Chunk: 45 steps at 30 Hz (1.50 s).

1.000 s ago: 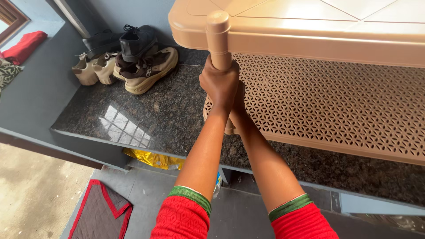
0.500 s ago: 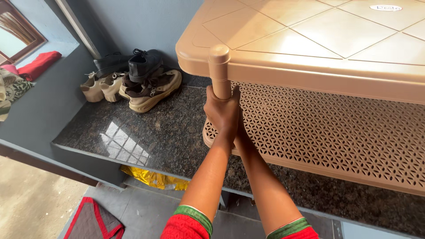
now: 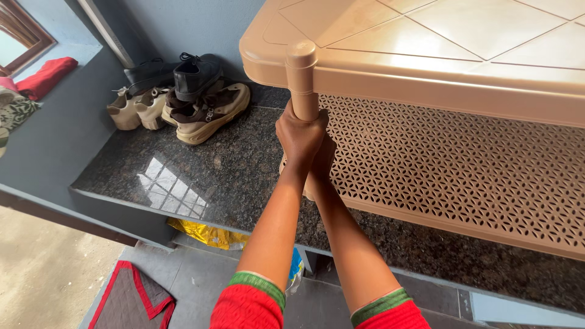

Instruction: The person assembles a beige plastic two-tier table by inserting cylindrical legs into the top and bottom trays. They align the components, press the legs into place, and adjust the structure to ensure stability.

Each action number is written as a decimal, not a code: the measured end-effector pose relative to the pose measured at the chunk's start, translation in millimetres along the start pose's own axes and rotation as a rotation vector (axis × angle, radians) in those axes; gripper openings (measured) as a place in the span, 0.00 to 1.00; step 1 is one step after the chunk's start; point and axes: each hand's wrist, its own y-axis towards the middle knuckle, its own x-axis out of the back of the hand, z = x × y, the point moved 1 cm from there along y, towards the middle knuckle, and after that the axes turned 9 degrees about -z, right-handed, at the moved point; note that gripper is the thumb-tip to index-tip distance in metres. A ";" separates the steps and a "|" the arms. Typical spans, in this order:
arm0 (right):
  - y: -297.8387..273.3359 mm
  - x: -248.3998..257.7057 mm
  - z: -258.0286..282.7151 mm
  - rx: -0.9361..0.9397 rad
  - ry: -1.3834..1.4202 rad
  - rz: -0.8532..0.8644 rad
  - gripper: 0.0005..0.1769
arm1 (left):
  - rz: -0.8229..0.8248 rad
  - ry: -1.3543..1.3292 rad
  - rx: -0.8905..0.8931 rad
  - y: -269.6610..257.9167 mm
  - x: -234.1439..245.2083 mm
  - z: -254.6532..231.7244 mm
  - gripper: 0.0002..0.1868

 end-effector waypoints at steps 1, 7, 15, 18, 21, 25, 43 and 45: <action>0.2 6.5 7.0 0.015 0.028 -0.017 0.15 | -0.010 -0.041 0.005 -0.3 0.7 -1.7 0.15; -9.6 60.0 17.8 0.095 0.012 0.137 0.22 | -0.013 -0.047 0.089 -17.0 4.3 -10.7 0.24; -38.8 189.6 73.8 0.433 0.025 -0.154 0.11 | -0.227 0.157 -0.618 -46.4 46.1 -43.2 0.34; -23.9 242.6 108.4 0.643 0.177 -0.334 0.02 | -0.189 0.250 -0.687 -22.4 49.2 -70.3 0.28; 13.6 290.5 140.1 0.909 0.086 -0.460 0.05 | -0.120 0.369 -0.780 20.6 38.8 -105.0 0.26; 79.4 320.7 166.1 0.758 -0.090 -0.310 0.08 | 0.171 0.522 -0.680 69.4 16.4 -133.4 0.28; 124.9 303.1 159.5 0.403 -0.408 -0.017 0.37 | 0.284 0.735 -0.551 92.8 1.4 -126.9 0.35; 123.6 303.9 158.3 0.386 -0.395 -0.036 0.37 | 0.287 0.765 -0.577 90.0 1.9 -129.9 0.35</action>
